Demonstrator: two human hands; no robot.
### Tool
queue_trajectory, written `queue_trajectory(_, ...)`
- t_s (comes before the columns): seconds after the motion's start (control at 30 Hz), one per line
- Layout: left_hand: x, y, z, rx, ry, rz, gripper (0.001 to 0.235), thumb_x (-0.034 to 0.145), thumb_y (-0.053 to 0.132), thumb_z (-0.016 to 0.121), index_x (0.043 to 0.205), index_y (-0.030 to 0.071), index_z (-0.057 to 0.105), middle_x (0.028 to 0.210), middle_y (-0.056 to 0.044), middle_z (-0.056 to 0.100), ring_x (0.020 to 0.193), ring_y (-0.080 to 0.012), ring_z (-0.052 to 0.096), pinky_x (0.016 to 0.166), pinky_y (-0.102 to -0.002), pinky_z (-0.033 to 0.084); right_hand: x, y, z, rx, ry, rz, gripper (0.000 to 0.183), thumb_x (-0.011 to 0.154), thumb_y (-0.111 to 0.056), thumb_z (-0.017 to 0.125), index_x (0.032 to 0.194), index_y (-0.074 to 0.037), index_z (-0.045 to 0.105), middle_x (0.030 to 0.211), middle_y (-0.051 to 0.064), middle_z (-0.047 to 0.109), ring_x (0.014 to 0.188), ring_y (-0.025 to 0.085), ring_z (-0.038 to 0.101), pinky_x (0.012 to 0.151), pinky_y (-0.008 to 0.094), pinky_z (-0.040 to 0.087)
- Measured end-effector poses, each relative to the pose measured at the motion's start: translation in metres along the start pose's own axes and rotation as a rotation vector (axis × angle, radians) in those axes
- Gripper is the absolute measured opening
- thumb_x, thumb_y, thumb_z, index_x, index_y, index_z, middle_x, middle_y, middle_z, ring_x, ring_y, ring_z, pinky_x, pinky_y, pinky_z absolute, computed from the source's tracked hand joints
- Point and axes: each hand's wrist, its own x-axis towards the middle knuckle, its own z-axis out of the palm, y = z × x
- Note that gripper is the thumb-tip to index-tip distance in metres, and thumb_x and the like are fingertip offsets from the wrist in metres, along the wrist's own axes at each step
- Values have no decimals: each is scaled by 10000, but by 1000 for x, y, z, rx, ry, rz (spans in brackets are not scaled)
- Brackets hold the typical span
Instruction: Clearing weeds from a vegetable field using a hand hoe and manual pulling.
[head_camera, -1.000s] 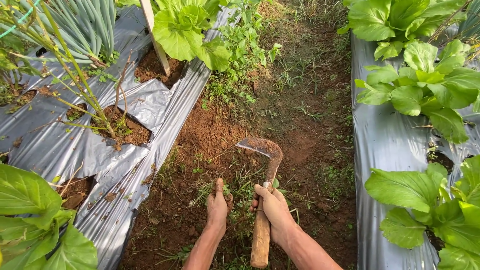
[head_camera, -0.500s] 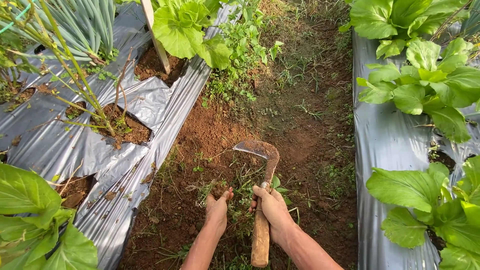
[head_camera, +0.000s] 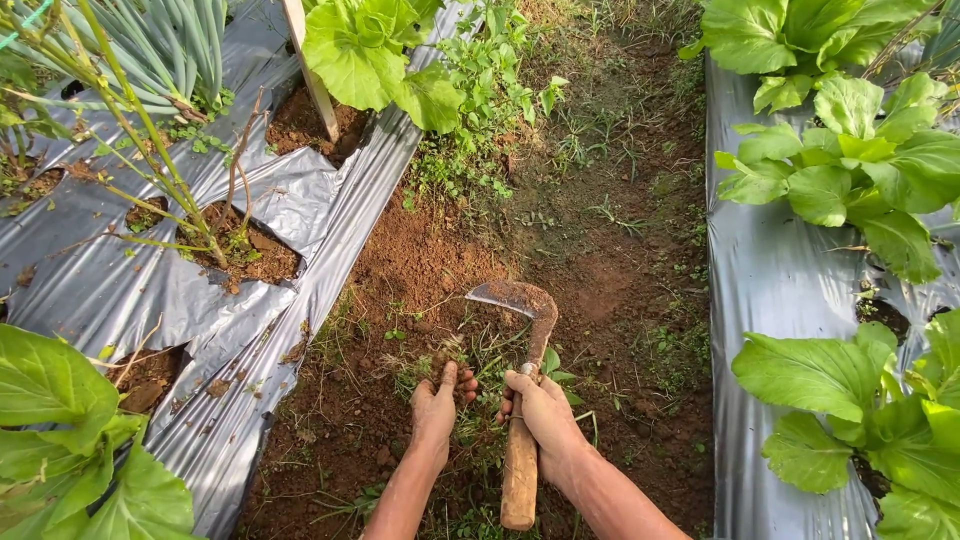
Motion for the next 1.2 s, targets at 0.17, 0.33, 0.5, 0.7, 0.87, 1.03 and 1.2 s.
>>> queue_trajectory(0.17, -9, 2, -3, 757, -277, -125, 665, 1098, 103, 504, 1683, 314, 269, 905, -11, 572, 623, -60, 454, 459, -197, 341, 2, 0, 0, 24, -1, 10, 74, 1027, -98, 609, 1036, -71, 541, 802, 80, 539, 665, 171, 502, 621, 327, 501)
queue_trajectory(0.33, -16, -18, -7, 1061, -824, 125, 842, 889, -77, 493, 1626, 239, 236, 1683, -102, 298, 1458, -281, 432, 1202, -476, 465, 9, -2, -3, 18, 1, -46, 82, 1023, -113, 615, 971, -92, 556, 780, 69, 574, 645, 158, 501, 621, 308, 477)
queue_trajectory(0.5, 8, -59, -10, 1111, -876, 279, 423, 923, 367, 659, 1274, 148, 571, 1281, -80, 633, 1131, -237, 600, 1059, -427, 519, 3, -7, 0, 8, 44, -31, 88, 1040, -121, 598, 1009, -82, 526, 824, 70, 534, 695, 163, 501, 649, 336, 507)
queue_trajectory(0.7, 33, -62, -10, 927, -487, 271, 257, 996, 83, 595, 1171, 257, 666, 1395, -6, 643, 1302, -180, 624, 1151, -501, 508, -4, -10, 3, 36, 49, -26, 87, 1039, -132, 592, 1013, -98, 515, 838, 67, 531, 703, 158, 482, 652, 328, 473)
queue_trajectory(0.87, 55, -53, -23, 758, -95, 121, 358, 1043, 103, 601, 1352, 272, 662, 1142, -73, 624, 579, -65, 460, 412, -231, 378, -12, -19, 5, -144, 86, -246, 147, 986, -213, 597, 1108, -136, 568, 1123, 55, 690, 1021, 183, 612, 959, 383, 466)
queue_trajectory(1.03, 67, -46, -43, 563, 150, -45, 430, 1022, 250, 620, 1438, 160, 561, 1214, -130, 648, 873, -209, 530, 686, -390, 423, -3, -36, -2, -2, 60, -178, 122, 1041, -53, 541, 1158, -85, 550, 967, 125, 676, 844, 216, 632, 790, 389, 542)
queue_trajectory(1.2, 72, -55, -54, 393, 235, -173, 568, 1028, 206, 543, 1549, 35, 396, 1377, -205, 549, 1233, -345, 563, 1074, -547, 449, 28, -76, -33, 49, -21, -342, 165, 1059, -80, 517, 1213, -32, 484, 1074, 187, 669, 865, 270, 650, 780, 434, 610)
